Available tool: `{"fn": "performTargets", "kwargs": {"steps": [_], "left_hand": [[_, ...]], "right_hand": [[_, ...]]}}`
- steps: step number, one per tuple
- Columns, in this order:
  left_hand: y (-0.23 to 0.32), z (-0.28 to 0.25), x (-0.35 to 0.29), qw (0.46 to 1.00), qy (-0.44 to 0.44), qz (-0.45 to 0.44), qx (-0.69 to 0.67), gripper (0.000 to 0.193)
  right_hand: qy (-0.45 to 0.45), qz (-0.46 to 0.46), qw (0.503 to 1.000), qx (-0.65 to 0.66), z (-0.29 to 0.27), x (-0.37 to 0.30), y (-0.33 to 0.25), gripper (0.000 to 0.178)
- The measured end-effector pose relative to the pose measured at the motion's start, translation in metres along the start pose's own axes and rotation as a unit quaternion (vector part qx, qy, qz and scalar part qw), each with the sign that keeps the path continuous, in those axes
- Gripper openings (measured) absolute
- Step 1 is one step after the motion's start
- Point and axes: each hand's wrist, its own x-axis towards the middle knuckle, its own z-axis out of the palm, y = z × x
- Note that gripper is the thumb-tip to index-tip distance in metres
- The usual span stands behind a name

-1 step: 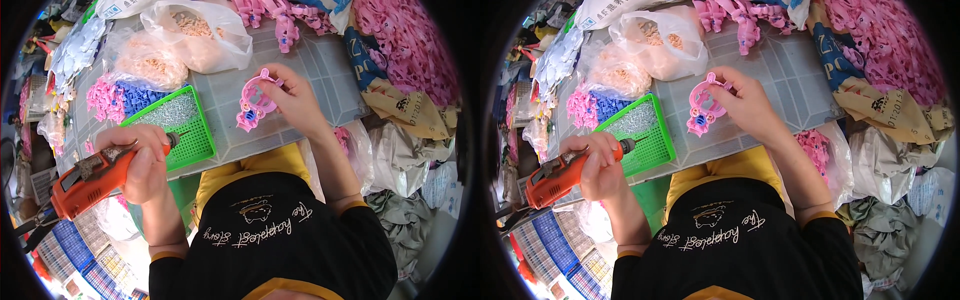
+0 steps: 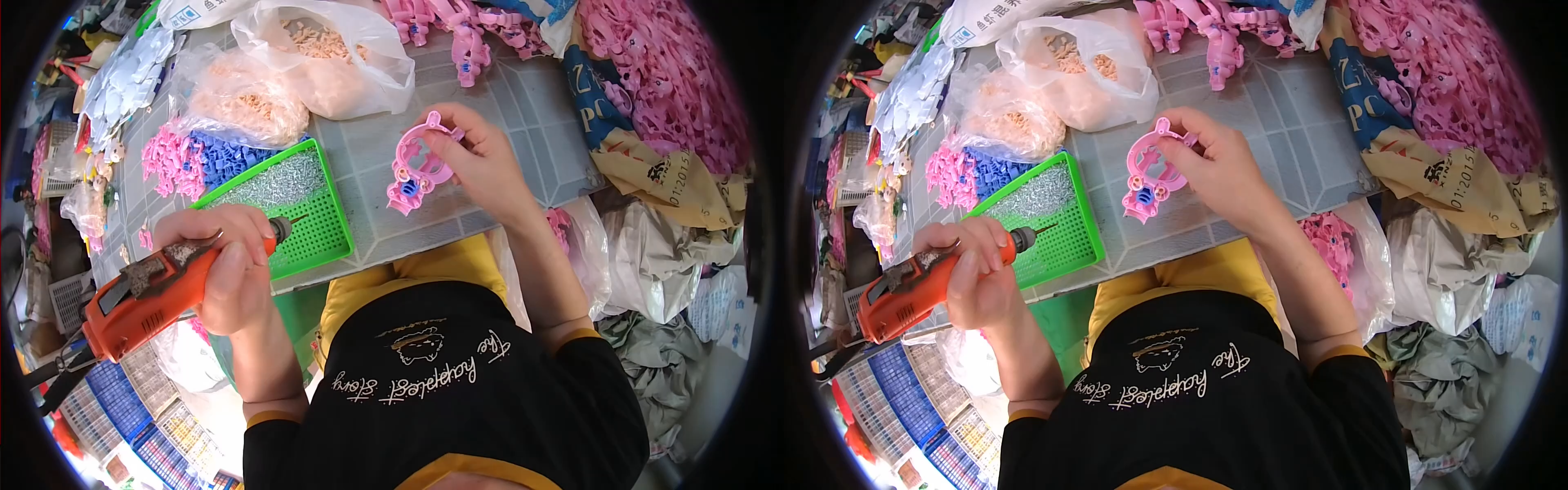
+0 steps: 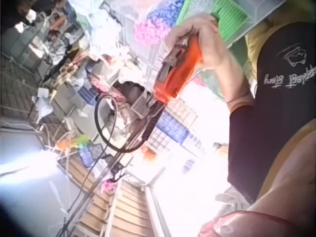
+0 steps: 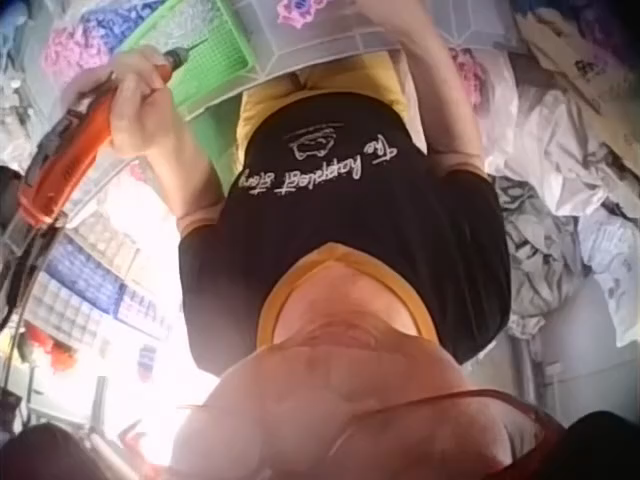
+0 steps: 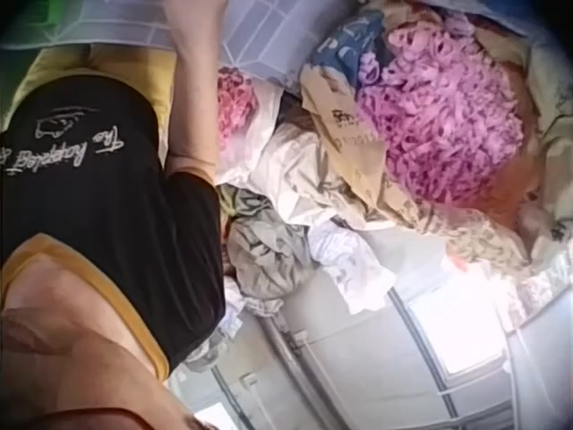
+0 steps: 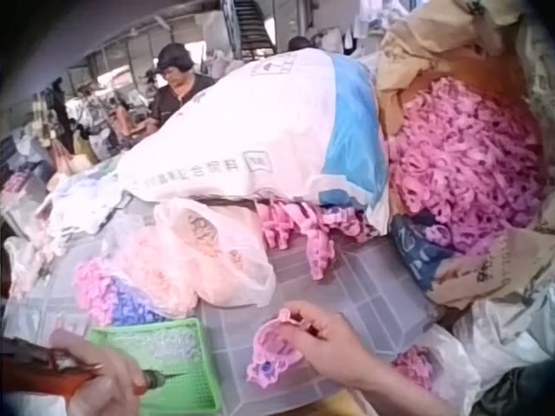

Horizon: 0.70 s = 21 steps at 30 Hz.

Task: Using an electric screwdriver to assemble plastic toy components by driving screws into them.

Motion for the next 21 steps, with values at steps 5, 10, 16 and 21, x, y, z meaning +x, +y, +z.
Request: {"fn": "performTargets", "kwargs": {"steps": [5,10,16,21], "left_hand": [[0.009,-0.015,-0.008,0.999,0.024,0.001,0.047,0.025],[0.012,-0.029,-0.022,0.995,0.034,-0.045,0.083,0.026],[0.017,-0.045,-0.044,0.982,0.060,-0.101,0.150,0.026],[0.017,-0.053,-0.046,0.988,0.048,-0.069,0.131,0.026]], "right_hand": [[0.035,0.005,0.999,-0.032,0.005,0.006,0.002,0.016],[-0.007,0.035,0.999,0.007,0.020,0.013,0.026,0.014],[-0.038,0.031,0.993,-0.110,0.049,0.011,0.035,0.015],[-0.023,0.027,0.990,-0.136,0.053,0.011,0.041,0.015]]}}
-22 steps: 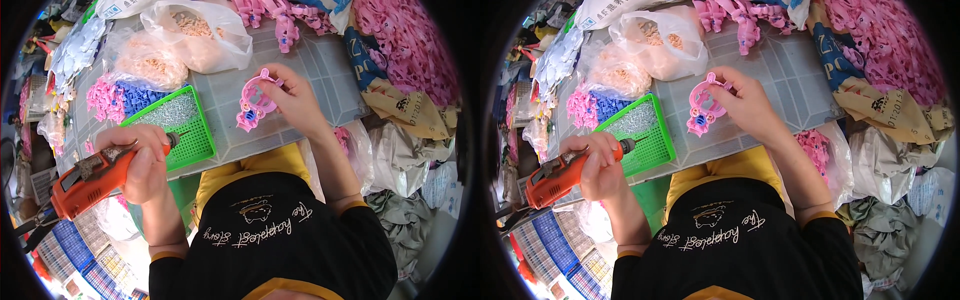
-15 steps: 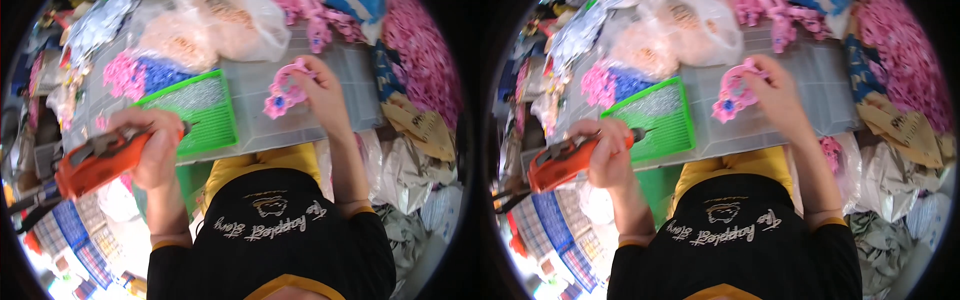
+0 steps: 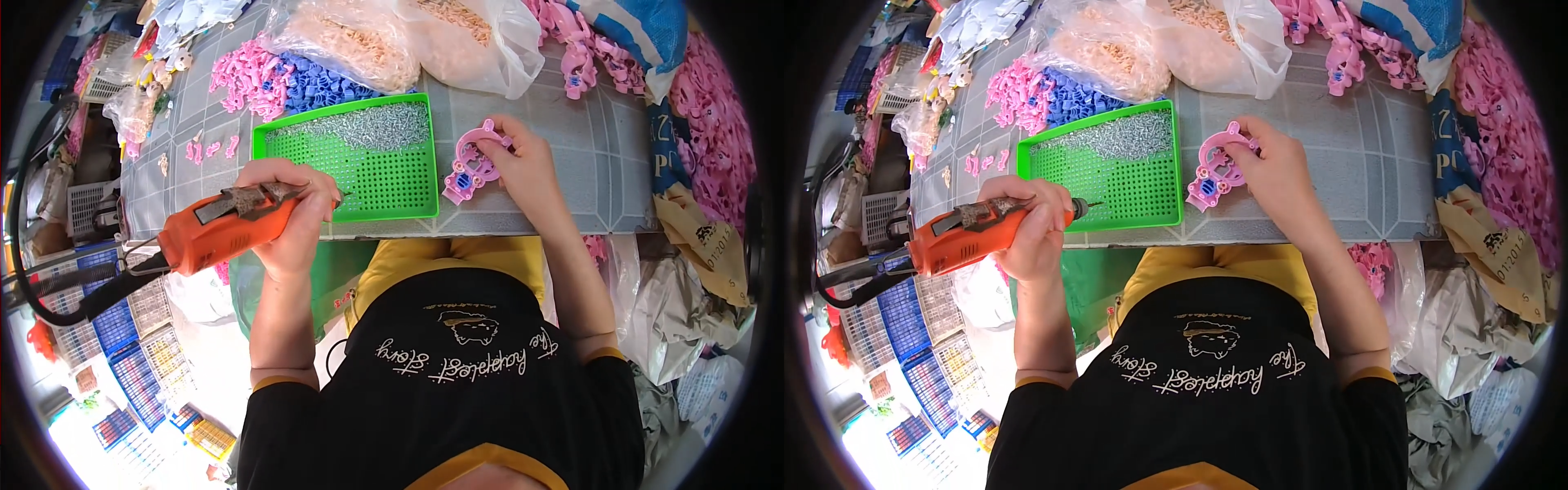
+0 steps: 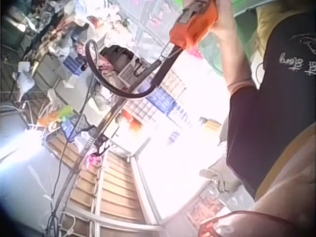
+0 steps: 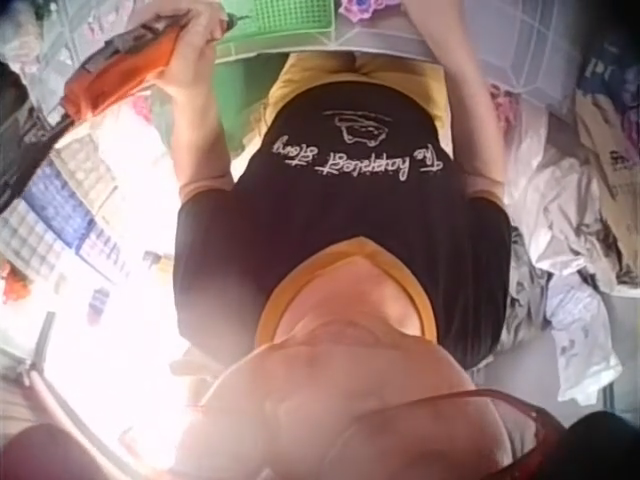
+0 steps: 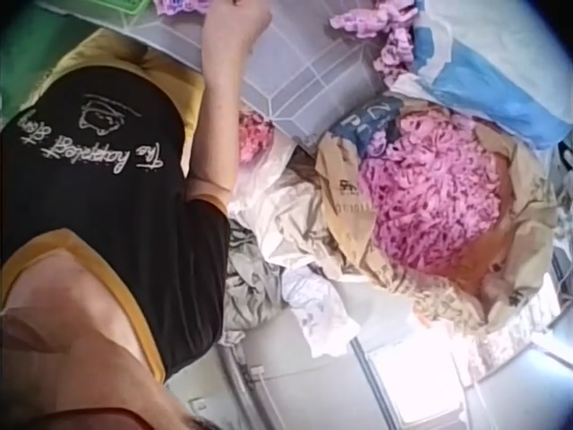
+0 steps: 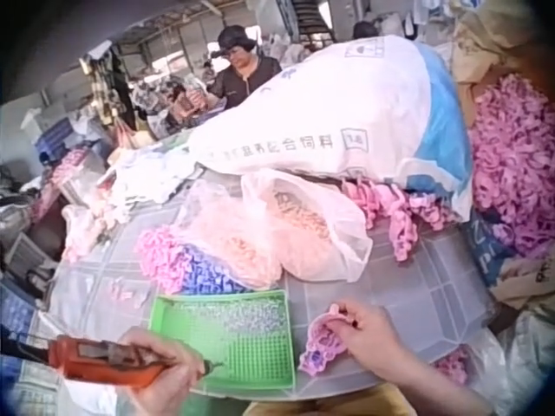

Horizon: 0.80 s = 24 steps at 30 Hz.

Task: Using an electric screwdriver to assemble plastic toy components by driving screws into them.

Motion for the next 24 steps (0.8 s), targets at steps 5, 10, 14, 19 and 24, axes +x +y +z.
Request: {"fn": "performTargets", "kwargs": {"steps": [5,10,14,19,24], "left_hand": [[-0.003,0.001,0.001,1.000,-0.011,0.011,-0.009,0.025],[-0.006,-0.002,-0.001,0.998,-0.013,0.007,-0.053,0.028],[0.003,0.008,-0.001,0.999,0.001,0.018,0.034,0.030],[0.022,0.040,0.017,0.996,-0.047,0.053,-0.051,0.030],[0.014,0.090,0.031,0.980,-0.129,0.028,-0.149,0.026]], "right_hand": [[0.017,0.005,1.000,0.016,0.001,0.001,0.002,0.014],[0.023,0.011,1.000,0.016,0.001,0.002,0.002,0.014],[0.039,0.016,0.999,0.028,-0.001,-0.001,0.001,0.014],[0.030,-0.047,0.998,0.000,0.001,0.005,0.015,0.019],[0.020,-0.021,0.999,-0.015,-0.004,0.000,-0.002,0.023]]}}
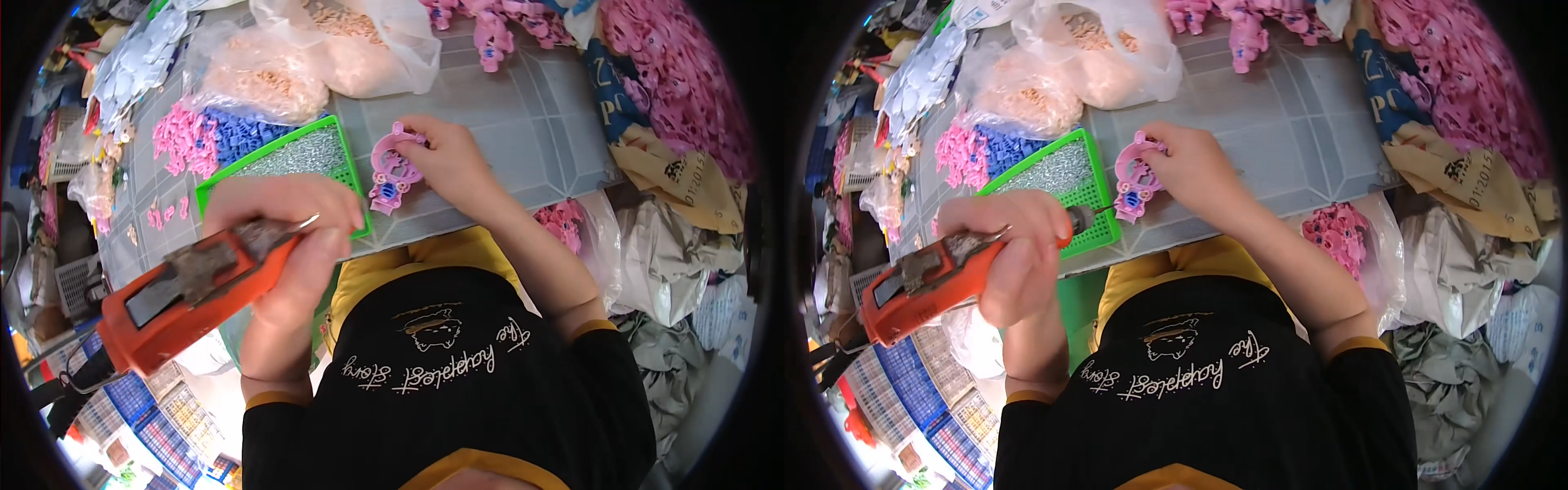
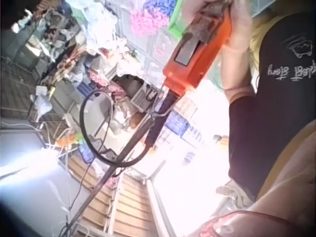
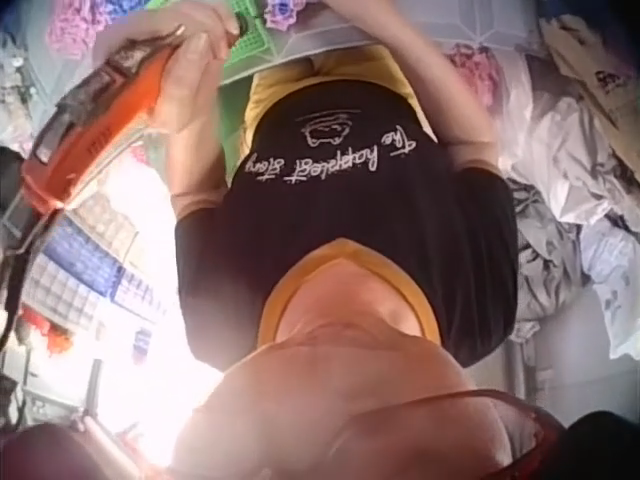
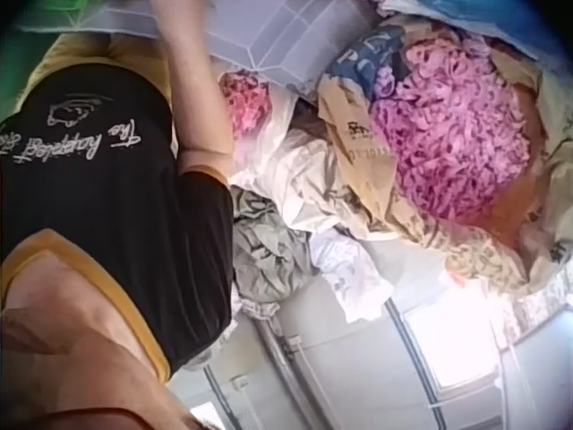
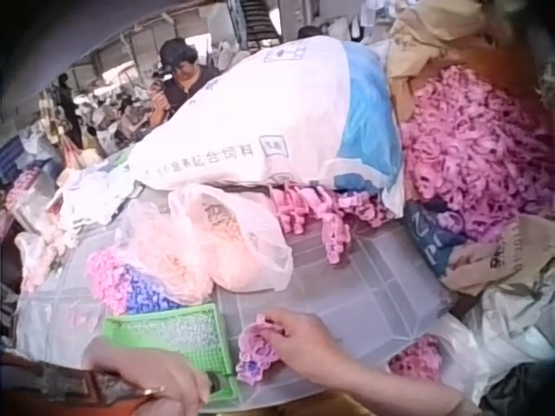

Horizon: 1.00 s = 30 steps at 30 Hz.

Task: Using an electric screwdriver to assemble plastic toy components by driving screws into them.

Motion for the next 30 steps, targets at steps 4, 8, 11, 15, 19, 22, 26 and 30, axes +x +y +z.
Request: {"fn": "performTargets", "kwargs": {"steps": [4,8,11,15,19,22,26,30], "left_hand": [[-0.024,0.012,0.009,0.998,-0.063,-0.011,0.001,0.025],[-0.035,0.017,0.007,0.998,-0.061,-0.022,-0.014,0.025],[-0.042,0.012,0.002,0.996,-0.061,-0.065,-0.009,0.027],[-0.047,0.014,0.005,0.994,-0.050,-0.076,-0.066,0.023],[-0.044,0.011,0.014,0.972,-0.182,-0.071,0.129,0.023],[-0.043,0.014,0.008,0.973,-0.165,-0.070,0.144,0.024],[-0.030,0.025,0.002,0.989,-0.020,-0.062,0.134,0.022],[-0.010,0.010,0.010,0.998,0.037,0.052,-0.026,0.029]], "right_hand": [[-0.012,0.024,1.000,-0.005,-0.004,0.000,-0.001,0.026],[-0.003,0.001,1.000,-0.012,-0.004,0.001,0.004,0.026],[0.006,-0.004,1.000,-0.019,-0.004,0.001,0.007,0.025],[0.013,-0.023,0.999,-0.018,-0.001,0.001,0.008,0.024],[0.001,-0.017,0.999,-0.033,-0.008,0.000,0.001,0.023],[0.002,-0.023,0.999,-0.028,-0.005,0.000,-0.001,0.021],[0.007,-0.044,0.998,-0.036,-0.005,0.001,0.007,0.019],[-0.020,-0.027,0.999,-0.006,-0.009,-0.001,0.007,0.019]]}}
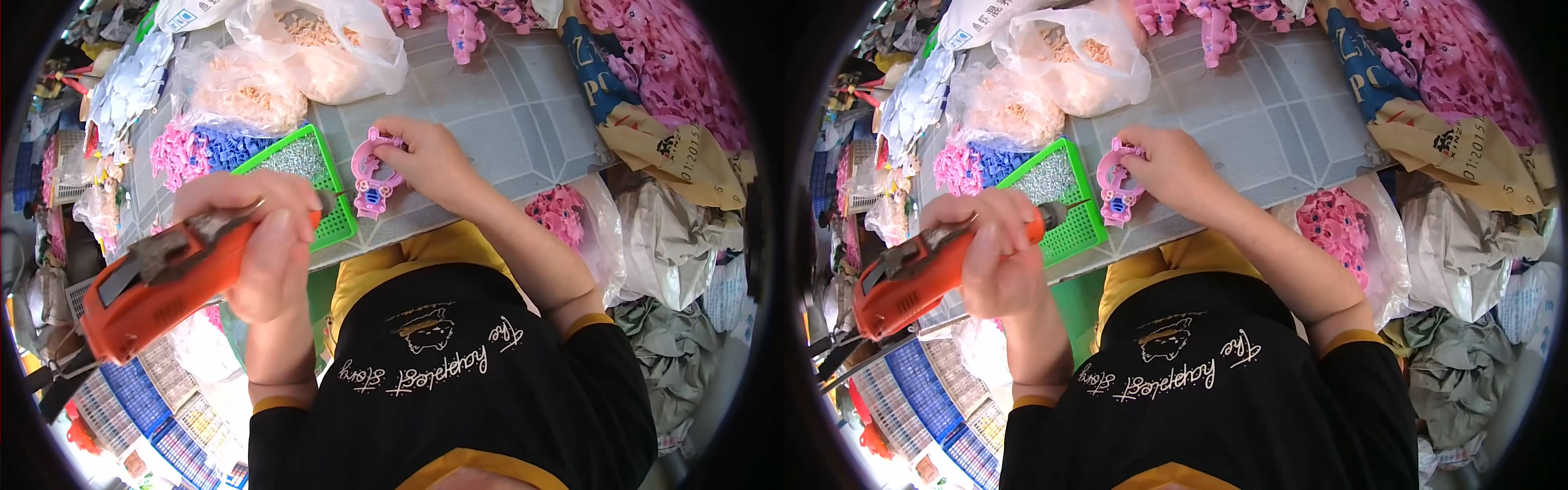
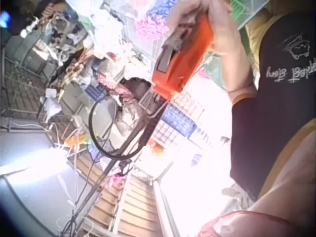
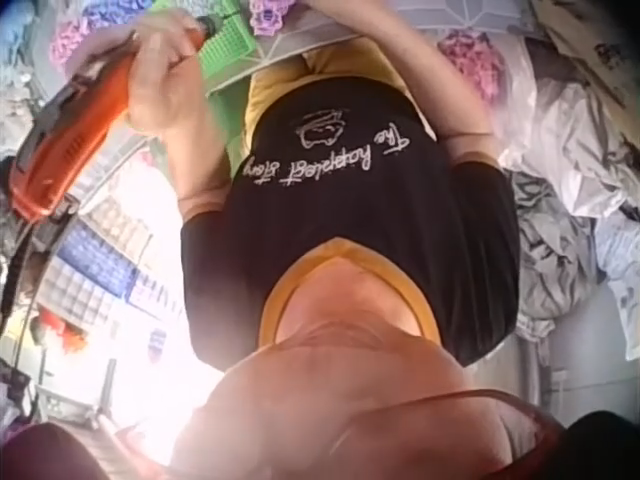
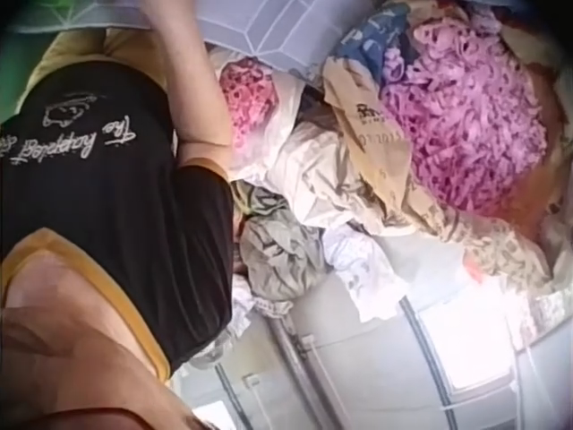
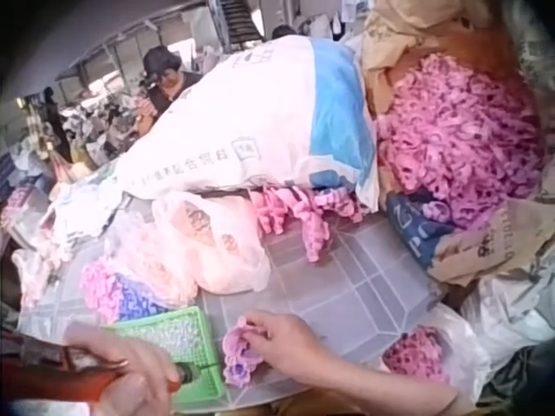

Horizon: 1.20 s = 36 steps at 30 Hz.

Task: Using an electric screwdriver to assemble plastic toy components by driving screws into them.

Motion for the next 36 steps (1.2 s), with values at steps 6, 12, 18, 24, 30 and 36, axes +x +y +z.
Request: {"fn": "performTargets", "kwargs": {"steps": [6,12,18,24,30,36], "left_hand": [[0.007,-0.011,-0.006,0.998,0.036,-0.027,0.033,0.029],[0.005,-0.020,-0.015,0.983,0.138,-0.033,0.116,0.034],[0.004,-0.040,-0.015,0.992,0.108,-0.028,0.059,0.024],[-0.001,-0.038,-0.013,0.988,0.115,-0.040,0.095,0.020],[0.003,-0.036,-0.014,0.990,0.097,-0.020,0.099,0.019],[0.004,-0.026,-0.012,0.985,0.107,-0.030,0.136,0.023]], "right_hand": [[-0.023,0.030,0.997,0.064,-0.003,-0.010,0.000,0.020],[-0.162,0.101,0.969,0.154,-0.096,-0.065,-0.003,0.025],[-0.145,0.406,0.894,-0.121,-0.219,-0.178,0.081,0.039],[0.230,0.460,0.857,-0.019,-0.192,-0.233,0.256,0.055],[0.087,0.442,0.833,-0.323,-0.136,-0.205,0.345,0.059],[0.064,0.405,0.821,-0.396,-0.120,-0.195,0.275,0.072]]}}
